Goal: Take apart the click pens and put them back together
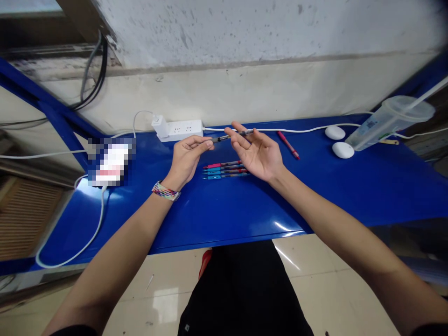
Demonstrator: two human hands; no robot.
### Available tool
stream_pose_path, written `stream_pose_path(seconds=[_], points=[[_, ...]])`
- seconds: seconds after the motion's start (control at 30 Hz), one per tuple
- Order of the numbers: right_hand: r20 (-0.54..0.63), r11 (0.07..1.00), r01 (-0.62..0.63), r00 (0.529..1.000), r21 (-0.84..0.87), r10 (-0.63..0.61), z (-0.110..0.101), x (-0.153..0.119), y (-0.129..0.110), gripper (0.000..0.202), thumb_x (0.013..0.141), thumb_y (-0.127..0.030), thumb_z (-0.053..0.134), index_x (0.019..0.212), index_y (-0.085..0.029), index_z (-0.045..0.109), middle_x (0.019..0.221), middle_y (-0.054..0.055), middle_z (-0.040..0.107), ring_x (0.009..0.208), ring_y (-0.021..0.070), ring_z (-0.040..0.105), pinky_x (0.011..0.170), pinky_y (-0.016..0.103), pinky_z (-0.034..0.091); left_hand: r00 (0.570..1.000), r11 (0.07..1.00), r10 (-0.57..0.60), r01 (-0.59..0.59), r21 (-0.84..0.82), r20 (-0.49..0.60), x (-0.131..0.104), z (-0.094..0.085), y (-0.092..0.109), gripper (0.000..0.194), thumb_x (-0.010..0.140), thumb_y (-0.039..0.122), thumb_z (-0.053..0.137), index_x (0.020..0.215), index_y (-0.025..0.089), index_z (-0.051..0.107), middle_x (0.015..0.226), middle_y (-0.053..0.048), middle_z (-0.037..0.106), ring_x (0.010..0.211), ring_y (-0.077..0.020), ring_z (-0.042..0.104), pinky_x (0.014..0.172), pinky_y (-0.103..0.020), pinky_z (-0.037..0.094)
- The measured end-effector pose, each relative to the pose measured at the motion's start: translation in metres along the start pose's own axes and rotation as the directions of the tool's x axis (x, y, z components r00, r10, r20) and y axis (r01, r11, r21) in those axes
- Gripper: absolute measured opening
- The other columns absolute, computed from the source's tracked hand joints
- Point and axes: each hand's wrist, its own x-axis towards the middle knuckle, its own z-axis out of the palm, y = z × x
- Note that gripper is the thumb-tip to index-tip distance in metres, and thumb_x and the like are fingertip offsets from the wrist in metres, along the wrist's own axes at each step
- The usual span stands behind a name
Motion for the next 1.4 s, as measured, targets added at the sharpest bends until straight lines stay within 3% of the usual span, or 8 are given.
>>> stream_pose_path(seconds=[0.13, 0.27, 0.37, 0.47, 0.63, 0.9, 1.1, 1.4], points=[[0.039, 0.998, 0.009, 0.999, 0.056, -0.011, -0.002, 0.002, 0.002, 0.038, 0.108, -0.035, 0.052, 0.144, -0.030, 0.065, 0.153, 0.003, 0.075, 0.150, 0.0251, 0.070, 0.113, 0.050, 0.071, 1.000, 1.000, -0.013, 0.013, 0.008, 0.002, 0.000, -0.001, 0.000, 0.027, 0.074, 0.035, 0.107, 0.090, 0.022, 0.089, 0.084, -0.003, 0.084, 0.082, -0.0148, 0.079, 0.091, -0.030, 0.065], [0.126, 0.998, -0.009, 0.992, 0.067, 0.001, -0.010, 0.004, 0.001, 0.044, 0.105, -0.030, 0.056, 0.148, -0.033, 0.065, 0.145, -0.001, 0.079, 0.128, 0.0195, 0.080, 0.102, 0.038, 0.074, 1.000, 1.000, -0.003, 0.003, 0.002, 0.010, 0.001, -0.002, 0.001, 0.032, 0.073, 0.039, 0.108, 0.091, 0.022, 0.088, 0.082, -0.002, 0.083, 0.083, -0.0150, 0.079, 0.091, -0.030, 0.064], [0.064, 0.998, 0.013, 0.998, -0.065, -0.009, -0.018, 0.007, -0.001, 0.044, 0.104, -0.044, 0.067, 0.145, -0.030, 0.072, 0.117, 0.001, 0.085, 0.093, 0.0171, 0.080, 0.078, 0.028, 0.072, 1.000, 1.000, 0.011, -0.011, 0.018, 0.005, 0.004, -0.004, 0.000, 0.030, 0.073, 0.037, 0.106, 0.091, 0.022, 0.087, 0.083, -0.002, 0.082, 0.084, -0.0150, 0.078, 0.090, -0.029, 0.064], [-0.059, 0.927, 0.128, 0.986, -0.351, -0.158, -0.025, 0.011, -0.001, 0.035, 0.095, -0.046, 0.081, 0.122, -0.025, 0.083, 0.097, 0.003, 0.081, 0.074, 0.0162, 0.070, 0.065, 0.029, 0.064, 1.000, 0.994, 0.026, -0.027, 0.106, 0.013, 0.006, -0.009, 0.000, 0.025, 0.076, 0.034, 0.102, 0.092, 0.023, 0.086, 0.087, -0.004, 0.083, 0.087, -0.0177, 0.079, 0.091, -0.033, 0.064], [0.002, 0.658, 0.189, 0.962, -0.729, -0.274, -0.037, 0.015, 0.002, 0.023, 0.090, -0.034, 0.078, 0.109, -0.022, 0.086, 0.096, 0.006, 0.084, 0.087, 0.0231, 0.076, 0.083, 0.040, 0.064, 0.987, 0.923, 0.054, -0.107, 0.369, 0.152, 0.005, -0.016, 0.007, 0.017, 0.083, 0.032, 0.095, 0.092, 0.023, 0.083, 0.091, -0.007, 0.083, 0.086, -0.0212, 0.075, 0.086, -0.037, 0.061], [0.165, 0.345, 0.224, 0.967, -0.911, -0.193, -0.050, 0.013, 0.001, 0.013, 0.087, -0.020, 0.072, 0.093, -0.020, 0.084, 0.091, 0.006, 0.085, 0.084, 0.0241, 0.078, 0.083, 0.038, 0.060, 0.936, 0.625, 0.045, -0.299, 0.721, 0.349, 0.003, -0.023, 0.000, 0.005, 0.091, 0.032, 0.083, 0.092, 0.029, 0.087, 0.090, -0.006, 0.084, 0.098, -0.0310, 0.068, 0.092, -0.044, 0.051], [0.217, 0.249, 0.257, 0.960, -0.934, -0.175, -0.052, 0.012, -0.001, 0.017, 0.087, -0.019, 0.071, 0.091, -0.022, 0.087, 0.095, 0.006, 0.084, 0.086, 0.0244, 0.076, 0.084, 0.039, 0.058, 0.924, 0.635, 0.014, -0.304, 0.710, 0.383, 0.006, -0.023, -0.003, 0.002, 0.086, 0.029, 0.086, 0.087, 0.030, 0.085, 0.089, -0.005, 0.082, 0.095, -0.0313, 0.063, 0.098, -0.046, 0.045], [0.227, 0.222, 0.264, 0.957, -0.939, -0.179, -0.056, 0.012, 0.001, 0.018, 0.086, -0.018, 0.071, 0.088, -0.023, 0.088, 0.093, 0.007, 0.082, 0.083, 0.0240, 0.074, 0.082, 0.039, 0.058, 0.918, 0.618, 0.006, -0.314, 0.720, 0.395, 0.006, -0.023, -0.006, 0.005, 0.083, 0.027, 0.082, 0.086, 0.030, 0.084, 0.090, -0.005, 0.082, 0.098, -0.0328, 0.063, 0.103, -0.049, 0.042]])
